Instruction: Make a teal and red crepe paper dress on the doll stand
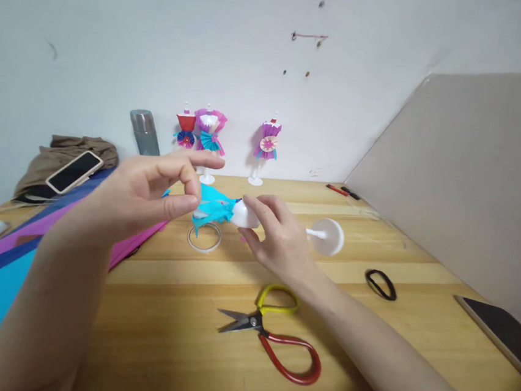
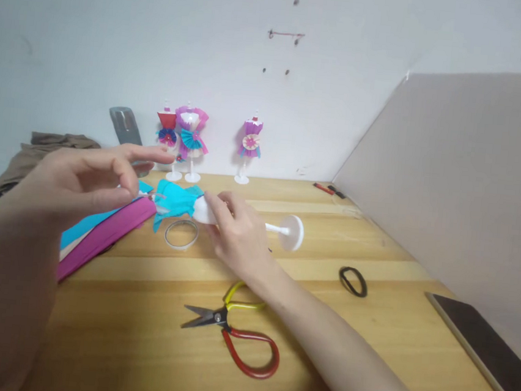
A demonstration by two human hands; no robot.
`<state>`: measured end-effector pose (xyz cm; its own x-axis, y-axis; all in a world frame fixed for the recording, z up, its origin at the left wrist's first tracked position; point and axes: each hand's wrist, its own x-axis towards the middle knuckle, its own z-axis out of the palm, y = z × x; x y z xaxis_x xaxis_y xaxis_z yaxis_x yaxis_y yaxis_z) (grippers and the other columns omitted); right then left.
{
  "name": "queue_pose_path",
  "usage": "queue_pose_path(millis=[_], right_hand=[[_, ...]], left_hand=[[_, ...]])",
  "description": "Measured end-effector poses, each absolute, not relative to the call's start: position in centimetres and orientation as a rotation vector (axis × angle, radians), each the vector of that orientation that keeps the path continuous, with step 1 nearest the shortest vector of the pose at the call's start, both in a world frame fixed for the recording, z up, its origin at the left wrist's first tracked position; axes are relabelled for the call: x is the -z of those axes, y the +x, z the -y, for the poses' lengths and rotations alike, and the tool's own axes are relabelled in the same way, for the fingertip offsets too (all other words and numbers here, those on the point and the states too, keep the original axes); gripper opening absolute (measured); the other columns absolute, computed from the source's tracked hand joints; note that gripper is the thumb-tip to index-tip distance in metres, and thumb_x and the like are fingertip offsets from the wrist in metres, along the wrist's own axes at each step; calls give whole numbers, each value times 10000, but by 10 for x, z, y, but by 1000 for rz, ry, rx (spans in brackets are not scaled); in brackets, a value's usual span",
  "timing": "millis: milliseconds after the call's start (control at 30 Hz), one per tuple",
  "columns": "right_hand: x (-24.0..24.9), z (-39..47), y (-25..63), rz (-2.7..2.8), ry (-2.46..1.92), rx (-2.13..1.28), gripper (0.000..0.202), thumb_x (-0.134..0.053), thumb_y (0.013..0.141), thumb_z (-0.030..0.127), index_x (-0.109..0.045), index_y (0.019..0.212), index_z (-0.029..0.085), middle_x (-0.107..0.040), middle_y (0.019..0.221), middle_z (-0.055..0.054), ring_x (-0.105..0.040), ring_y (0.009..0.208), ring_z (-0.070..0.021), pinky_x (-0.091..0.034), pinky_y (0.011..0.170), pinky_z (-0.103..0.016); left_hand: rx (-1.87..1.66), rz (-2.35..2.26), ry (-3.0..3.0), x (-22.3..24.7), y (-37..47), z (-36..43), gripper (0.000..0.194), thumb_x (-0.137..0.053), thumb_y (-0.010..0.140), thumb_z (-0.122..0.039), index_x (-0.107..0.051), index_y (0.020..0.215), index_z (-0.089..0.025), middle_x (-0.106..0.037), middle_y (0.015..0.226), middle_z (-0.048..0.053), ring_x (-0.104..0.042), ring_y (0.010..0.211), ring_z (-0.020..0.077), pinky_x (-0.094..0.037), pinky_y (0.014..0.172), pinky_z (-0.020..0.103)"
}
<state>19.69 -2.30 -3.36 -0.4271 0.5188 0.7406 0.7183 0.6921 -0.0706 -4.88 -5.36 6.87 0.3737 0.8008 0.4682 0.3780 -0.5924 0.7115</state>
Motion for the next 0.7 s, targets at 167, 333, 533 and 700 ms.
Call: queue_pose_path(millis=[167,333,533,700], right_hand=[[32,22,199,2072,-896,261,409,-601,909,215,-540,1314,193,-640,1149,-147,-663,975,-271,-571,789,-404],[34,19,199,2062,-881,-4,457,-648,886,279,-527,1322,211,-636,1139,-121,-662,967,-256,-576,771,-385],[36,20,198,2077,-849,118,458,-632,889,232,-512,1330,202,-633,1144,-131,-661,990,-265,-575,813,-401],[35,23,197,2108,-900,263,417,-582,926,250,-510,1333,197,-634,1146,-147,-667,971,-280,-573,766,-403]], left_hand=[[-1218,-987,2188,-72,-57,62,197,-698,853,-343,-670,702,-221,-715,1205,19,-591,1248,294,-464,1071,374],[-1229,-943,2153,-70,-53,61,213,-729,826,-356,-670,690,-203,-679,1301,27,-558,1300,318,-463,1088,394],[-1137,-933,2147,-64,-42,53,231,-742,805,-360,-657,667,-195,-658,1351,65,-541,1321,337,-409,1137,458],[-1116,-1092,2146,-60,-36,45,216,-718,805,-367,-658,697,-190,-629,1389,81,-488,1369,358,-382,1139,504]])
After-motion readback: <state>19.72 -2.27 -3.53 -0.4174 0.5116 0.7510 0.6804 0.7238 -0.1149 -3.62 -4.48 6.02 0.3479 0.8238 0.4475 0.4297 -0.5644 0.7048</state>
